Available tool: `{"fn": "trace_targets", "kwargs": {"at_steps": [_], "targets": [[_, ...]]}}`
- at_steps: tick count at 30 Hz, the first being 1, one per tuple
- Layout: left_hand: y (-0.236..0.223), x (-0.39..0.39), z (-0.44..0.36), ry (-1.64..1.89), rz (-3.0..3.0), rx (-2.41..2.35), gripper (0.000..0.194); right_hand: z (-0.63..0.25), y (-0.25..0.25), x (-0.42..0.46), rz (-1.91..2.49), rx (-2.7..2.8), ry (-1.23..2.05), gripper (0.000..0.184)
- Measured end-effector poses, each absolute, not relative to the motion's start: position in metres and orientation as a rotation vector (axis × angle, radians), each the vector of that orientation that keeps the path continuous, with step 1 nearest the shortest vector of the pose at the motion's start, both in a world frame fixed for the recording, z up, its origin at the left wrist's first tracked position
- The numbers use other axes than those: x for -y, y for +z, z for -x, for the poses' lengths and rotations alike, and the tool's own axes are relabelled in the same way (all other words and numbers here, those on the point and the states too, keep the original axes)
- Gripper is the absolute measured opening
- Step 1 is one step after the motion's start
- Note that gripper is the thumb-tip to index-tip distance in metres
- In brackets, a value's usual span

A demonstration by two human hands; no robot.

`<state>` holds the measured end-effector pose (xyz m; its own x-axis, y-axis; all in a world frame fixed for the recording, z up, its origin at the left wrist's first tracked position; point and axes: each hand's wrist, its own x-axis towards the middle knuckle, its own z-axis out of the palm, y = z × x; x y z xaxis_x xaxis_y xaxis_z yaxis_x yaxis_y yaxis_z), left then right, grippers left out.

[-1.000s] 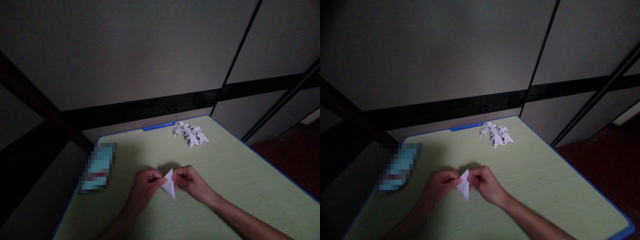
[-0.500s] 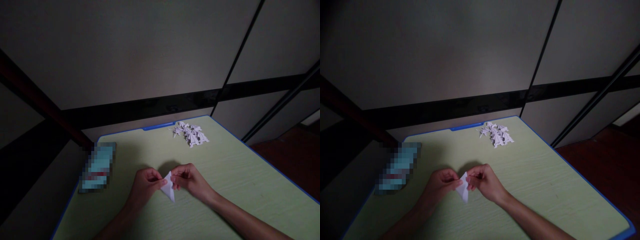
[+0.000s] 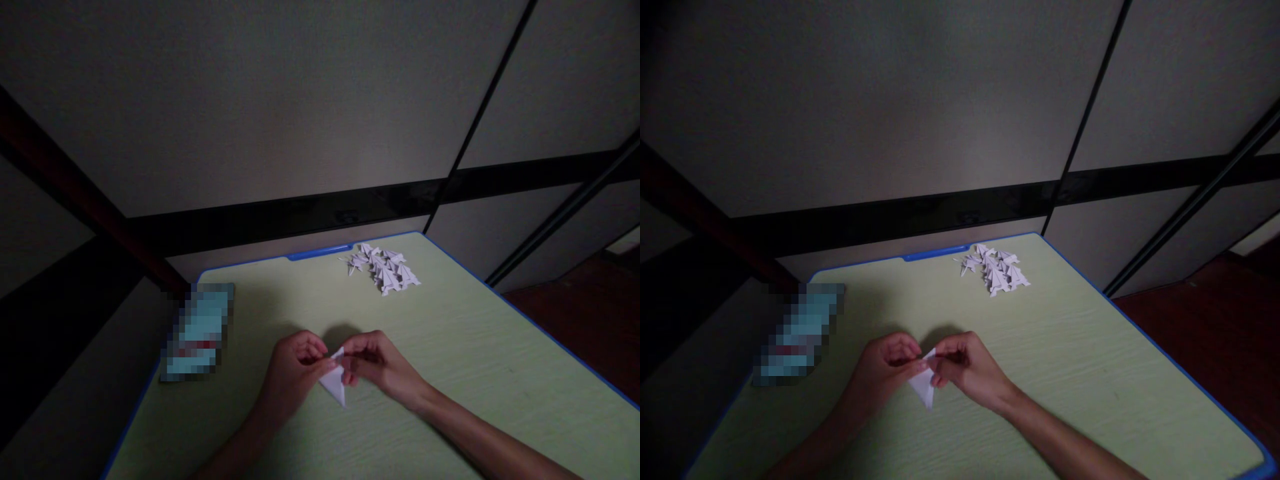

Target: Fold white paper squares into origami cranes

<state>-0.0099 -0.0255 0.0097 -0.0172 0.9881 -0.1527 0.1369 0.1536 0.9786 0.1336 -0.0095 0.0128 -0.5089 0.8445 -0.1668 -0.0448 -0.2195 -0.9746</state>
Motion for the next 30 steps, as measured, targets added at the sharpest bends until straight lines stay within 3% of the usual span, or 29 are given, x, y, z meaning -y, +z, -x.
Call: {"fn": "trace_targets", "kwargs": {"at_steps": [9,30], "targets": [[0.012,0.029,0.007,0.993,-1.16,-1.235,0.013,-0.135,0.003,0.01,1.025,1.353,1.594,0.029],[0.028,0.035,0.013,0.876,-1.413,-1.303,0.03,-0.14,0.013,0.016,0.908,1.326,1.365,0.018]]}}
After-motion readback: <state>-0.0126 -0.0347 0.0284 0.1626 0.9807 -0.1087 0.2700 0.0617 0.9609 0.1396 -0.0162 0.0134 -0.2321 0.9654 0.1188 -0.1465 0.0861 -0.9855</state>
